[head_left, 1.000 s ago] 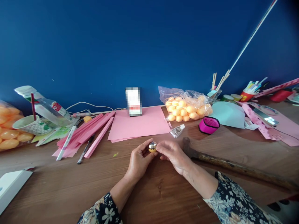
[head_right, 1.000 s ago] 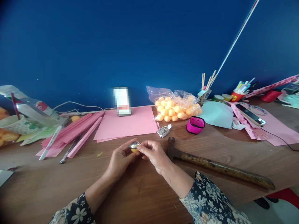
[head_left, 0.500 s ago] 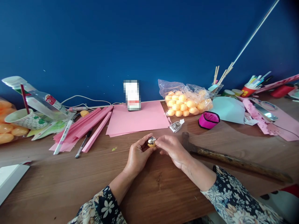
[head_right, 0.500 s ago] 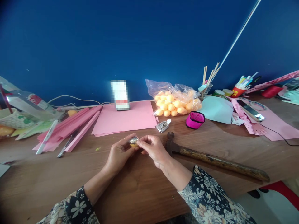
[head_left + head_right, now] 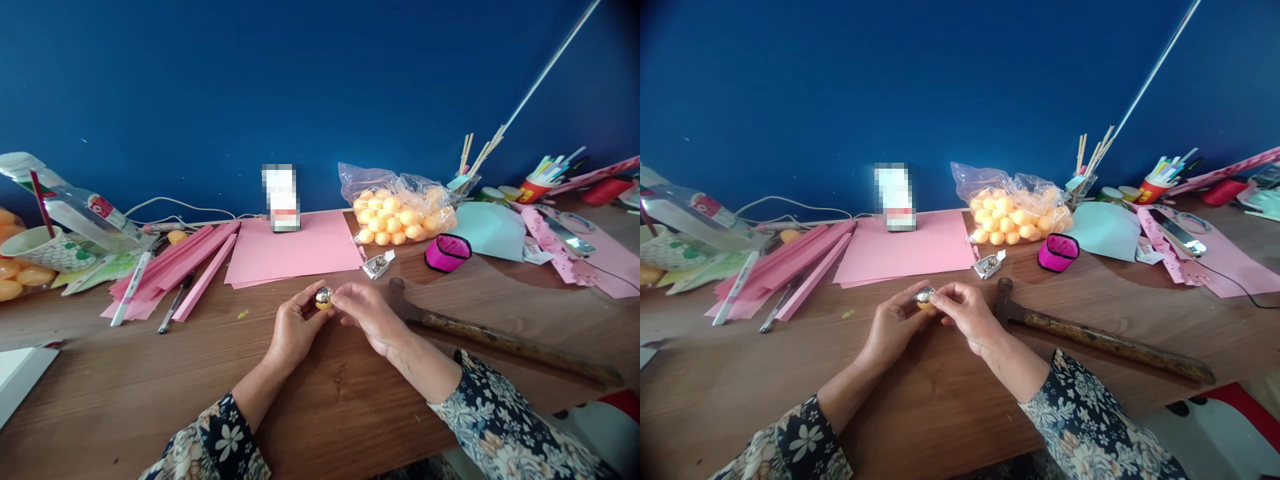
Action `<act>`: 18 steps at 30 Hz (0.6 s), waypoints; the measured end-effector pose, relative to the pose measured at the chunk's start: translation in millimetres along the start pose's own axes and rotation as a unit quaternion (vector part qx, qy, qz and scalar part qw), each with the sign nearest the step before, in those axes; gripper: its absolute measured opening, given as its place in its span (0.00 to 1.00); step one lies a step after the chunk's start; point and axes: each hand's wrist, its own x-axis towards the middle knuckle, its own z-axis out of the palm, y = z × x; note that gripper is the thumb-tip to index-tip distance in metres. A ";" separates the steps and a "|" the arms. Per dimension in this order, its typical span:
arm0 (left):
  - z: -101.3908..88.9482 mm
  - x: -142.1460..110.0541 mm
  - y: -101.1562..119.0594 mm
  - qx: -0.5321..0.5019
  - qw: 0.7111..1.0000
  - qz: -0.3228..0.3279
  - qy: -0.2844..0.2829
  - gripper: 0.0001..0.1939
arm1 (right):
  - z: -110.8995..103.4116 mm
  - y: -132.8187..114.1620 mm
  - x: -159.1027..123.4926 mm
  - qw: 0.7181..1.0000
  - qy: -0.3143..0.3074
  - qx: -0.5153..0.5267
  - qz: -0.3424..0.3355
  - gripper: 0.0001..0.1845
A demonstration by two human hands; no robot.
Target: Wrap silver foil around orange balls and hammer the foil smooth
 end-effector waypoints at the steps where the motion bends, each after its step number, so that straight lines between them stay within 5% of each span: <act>1: -0.1 0.0 -0.7 0.002 1.000 0.003 -0.001 0.27 | 0.1 0.2 0.3 1.000 0.002 -0.001 0.000 0.12; 18: -0.4 -0.1 -3.1 0.028 0.999 0.025 -0.020 0.26 | 1.7 0.5 -0.5 1.000 0.021 -0.019 0.006 0.12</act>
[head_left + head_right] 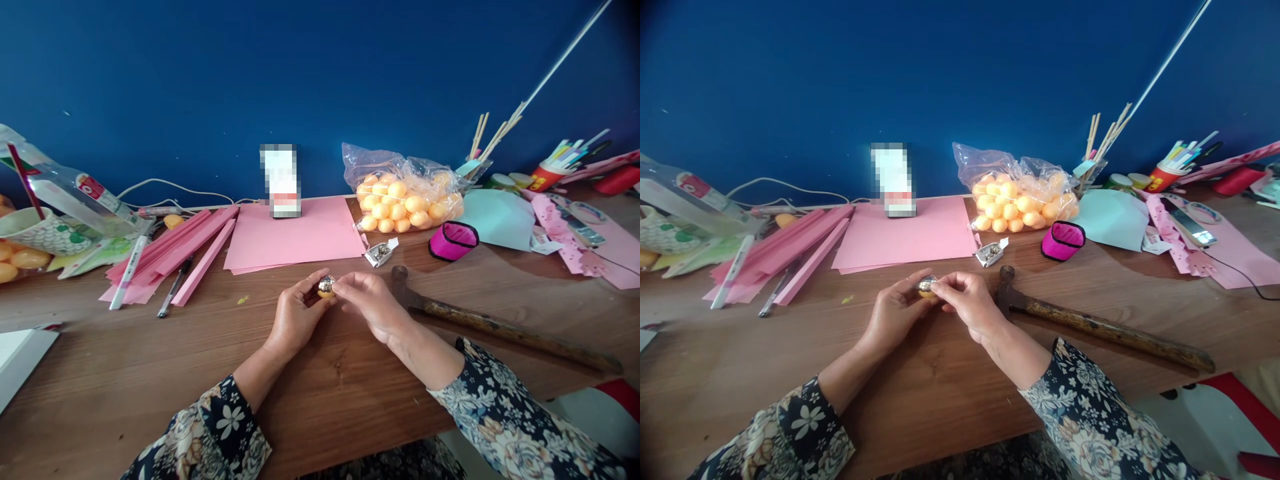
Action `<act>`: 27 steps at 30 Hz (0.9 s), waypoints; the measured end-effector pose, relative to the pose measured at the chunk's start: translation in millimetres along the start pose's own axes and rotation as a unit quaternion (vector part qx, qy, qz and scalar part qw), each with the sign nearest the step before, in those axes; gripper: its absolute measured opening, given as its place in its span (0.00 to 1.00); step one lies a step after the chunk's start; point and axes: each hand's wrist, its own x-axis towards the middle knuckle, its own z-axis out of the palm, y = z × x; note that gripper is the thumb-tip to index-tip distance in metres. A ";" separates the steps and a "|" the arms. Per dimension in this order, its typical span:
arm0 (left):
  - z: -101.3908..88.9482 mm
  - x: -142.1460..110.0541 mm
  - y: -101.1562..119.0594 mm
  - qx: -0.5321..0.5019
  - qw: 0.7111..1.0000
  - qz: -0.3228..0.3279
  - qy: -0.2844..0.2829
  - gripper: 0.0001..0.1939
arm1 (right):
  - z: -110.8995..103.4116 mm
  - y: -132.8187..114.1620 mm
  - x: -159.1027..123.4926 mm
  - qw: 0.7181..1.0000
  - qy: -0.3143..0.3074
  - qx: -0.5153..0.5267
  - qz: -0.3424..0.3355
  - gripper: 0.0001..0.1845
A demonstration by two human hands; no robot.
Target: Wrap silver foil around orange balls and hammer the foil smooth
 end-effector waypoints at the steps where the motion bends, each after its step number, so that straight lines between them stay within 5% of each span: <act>1: 0.2 -0.1 0.4 0.003 1.000 0.000 0.001 0.26 | 0.1 0.4 0.2 1.000 0.002 -0.003 0.000 0.13; 8: 0.0 -1.2 3.3 -0.006 1.000 -0.005 -0.016 0.26 | -1.0 3.5 1.2 1.000 0.010 0.021 -0.009 0.18; 16: -2.6 -0.8 5.4 -0.082 0.996 -0.015 -0.044 0.31 | 0.0 3.4 0.2 0.998 -0.017 0.043 -0.031 0.12; 27: -2.5 -2.1 8.2 -0.042 0.999 -0.008 -0.021 0.19 | 3.3 8.2 -0.2 0.996 -0.006 -0.014 -0.083 0.12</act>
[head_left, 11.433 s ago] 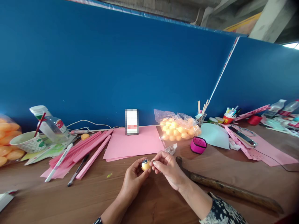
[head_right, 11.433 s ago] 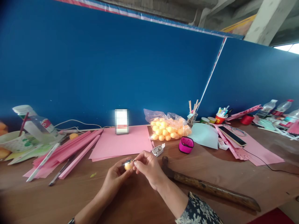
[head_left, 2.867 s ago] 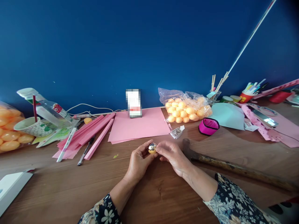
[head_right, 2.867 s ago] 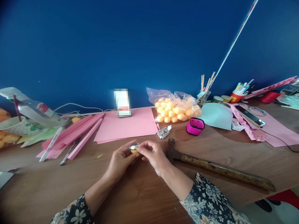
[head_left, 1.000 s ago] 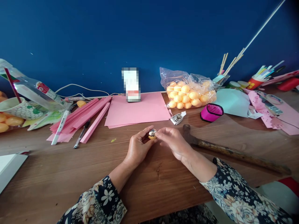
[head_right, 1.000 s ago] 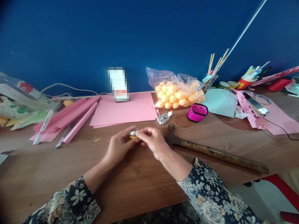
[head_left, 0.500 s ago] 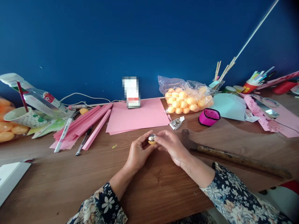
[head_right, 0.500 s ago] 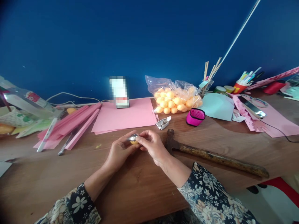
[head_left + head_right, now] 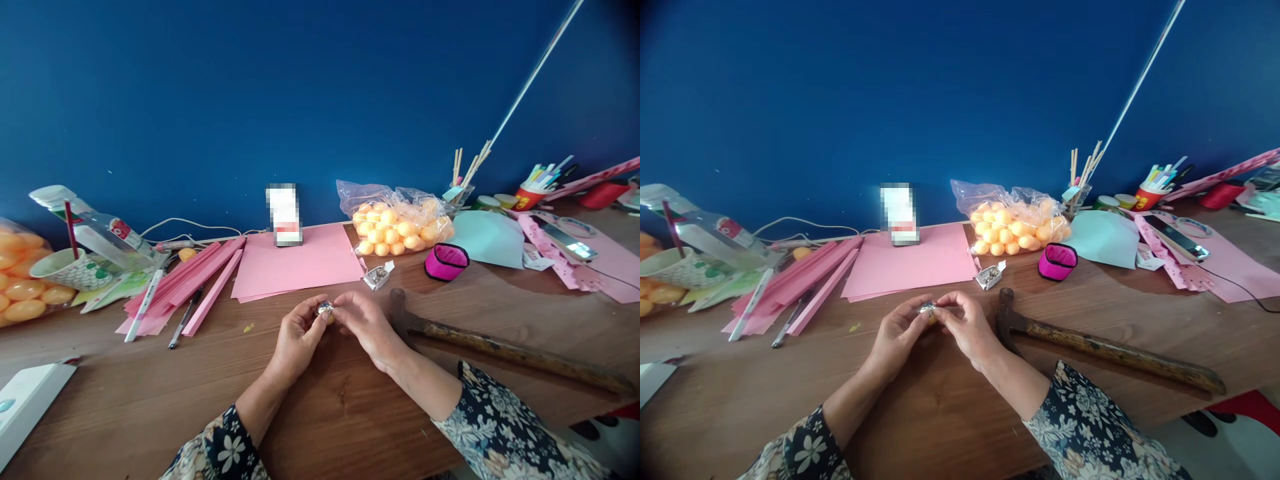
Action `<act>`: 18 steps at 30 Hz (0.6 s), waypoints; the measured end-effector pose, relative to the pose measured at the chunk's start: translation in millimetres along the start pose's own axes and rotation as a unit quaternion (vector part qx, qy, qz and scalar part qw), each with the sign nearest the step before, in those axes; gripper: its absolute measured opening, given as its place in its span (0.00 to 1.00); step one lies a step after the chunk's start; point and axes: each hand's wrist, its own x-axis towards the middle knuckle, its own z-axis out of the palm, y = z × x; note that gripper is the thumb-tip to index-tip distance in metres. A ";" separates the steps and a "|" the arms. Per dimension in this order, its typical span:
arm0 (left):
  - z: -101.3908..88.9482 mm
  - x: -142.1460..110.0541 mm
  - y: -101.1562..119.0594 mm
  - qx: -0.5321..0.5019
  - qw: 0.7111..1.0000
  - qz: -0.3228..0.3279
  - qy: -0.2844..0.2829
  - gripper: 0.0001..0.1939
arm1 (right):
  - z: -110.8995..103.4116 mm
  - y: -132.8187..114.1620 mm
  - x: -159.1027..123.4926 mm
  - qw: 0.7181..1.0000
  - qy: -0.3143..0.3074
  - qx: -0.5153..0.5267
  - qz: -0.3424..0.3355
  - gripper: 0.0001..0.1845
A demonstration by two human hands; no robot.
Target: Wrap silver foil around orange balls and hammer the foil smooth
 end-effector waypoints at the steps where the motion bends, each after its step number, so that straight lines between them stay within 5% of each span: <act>1: 0.1 -0.2 -0.3 0.011 1.000 0.007 -0.001 0.19 | 0.5 -0.3 -0.5 1.000 -0.002 -0.008 -0.006 0.12; 18: -4.0 2.5 1.9 -0.039 0.999 0.021 -0.012 0.19 | 1.4 2.4 1.3 0.993 -0.053 -0.070 -0.080 0.11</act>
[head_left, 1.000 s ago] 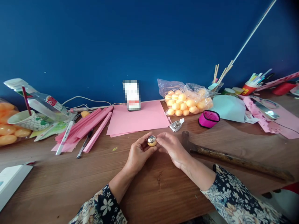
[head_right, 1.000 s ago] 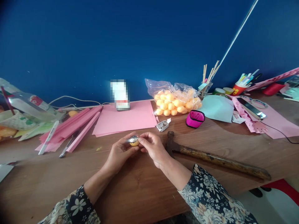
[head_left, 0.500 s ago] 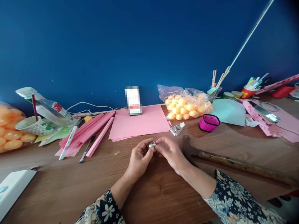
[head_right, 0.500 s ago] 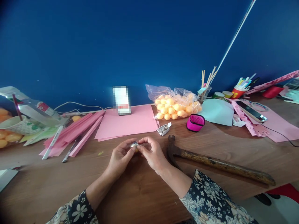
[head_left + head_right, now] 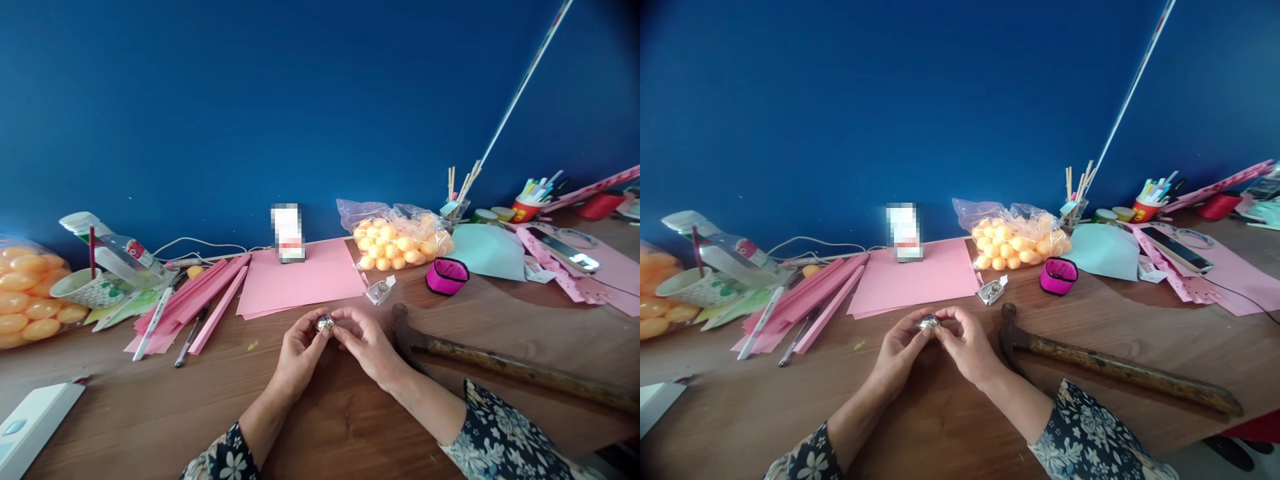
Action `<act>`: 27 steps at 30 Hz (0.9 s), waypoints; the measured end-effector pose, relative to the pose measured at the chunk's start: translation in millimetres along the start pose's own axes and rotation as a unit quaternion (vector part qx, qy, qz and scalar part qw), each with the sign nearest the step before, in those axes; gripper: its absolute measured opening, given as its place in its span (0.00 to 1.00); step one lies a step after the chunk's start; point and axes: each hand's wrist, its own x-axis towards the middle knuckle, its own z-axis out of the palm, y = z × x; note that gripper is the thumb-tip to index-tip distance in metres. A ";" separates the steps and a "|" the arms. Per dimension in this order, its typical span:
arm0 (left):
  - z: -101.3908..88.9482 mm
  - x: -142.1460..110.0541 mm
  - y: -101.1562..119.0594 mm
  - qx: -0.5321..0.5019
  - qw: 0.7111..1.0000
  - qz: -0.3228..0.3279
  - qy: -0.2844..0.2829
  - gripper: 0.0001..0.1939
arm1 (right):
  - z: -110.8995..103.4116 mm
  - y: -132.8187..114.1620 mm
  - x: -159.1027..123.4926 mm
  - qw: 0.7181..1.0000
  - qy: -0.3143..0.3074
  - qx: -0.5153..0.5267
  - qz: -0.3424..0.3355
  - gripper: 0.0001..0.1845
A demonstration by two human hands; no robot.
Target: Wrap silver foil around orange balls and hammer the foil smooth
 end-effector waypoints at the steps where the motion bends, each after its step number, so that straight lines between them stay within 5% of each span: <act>1: -0.1 0.6 0.3 -0.011 1.000 -0.001 0.006 0.18 | -0.1 -0.9 0.1 0.999 0.006 -0.027 -0.019 0.11; 8: -2.4 -1.1 0.9 -0.052 0.999 0.007 0.003 0.18 | -30.5 -17.1 -24.0 0.960 0.091 -0.236 -0.119 0.11; 11: -2.2 -2.0 0.3 -0.053 0.998 0.019 0.011 0.21 | -72.4 -12.4 -48.8 0.890 0.123 -0.408 -0.161 0.12; 16: 0.2 -0.7 0.5 -0.053 0.998 0.023 0.013 0.24 | -144.8 3.4 -88.1 0.775 0.094 -0.615 -0.110 0.17; 21: 0.4 0.3 -0.9 -0.031 0.999 0.019 0.031 0.26 | -162.3 9.2 -100.1 0.707 0.088 -0.694 -0.101 0.17; 23: 0.0 0.4 -2.7 -0.023 0.999 0.024 0.043 0.25 | -155.8 9.6 -100.8 0.705 0.081 -0.697 -0.101 0.15; 27: -0.1 0.8 -6.4 0.003 0.998 0.038 0.053 0.23 | -138.1 2.8 -109.9 0.783 0.054 -0.616 -0.066 0.12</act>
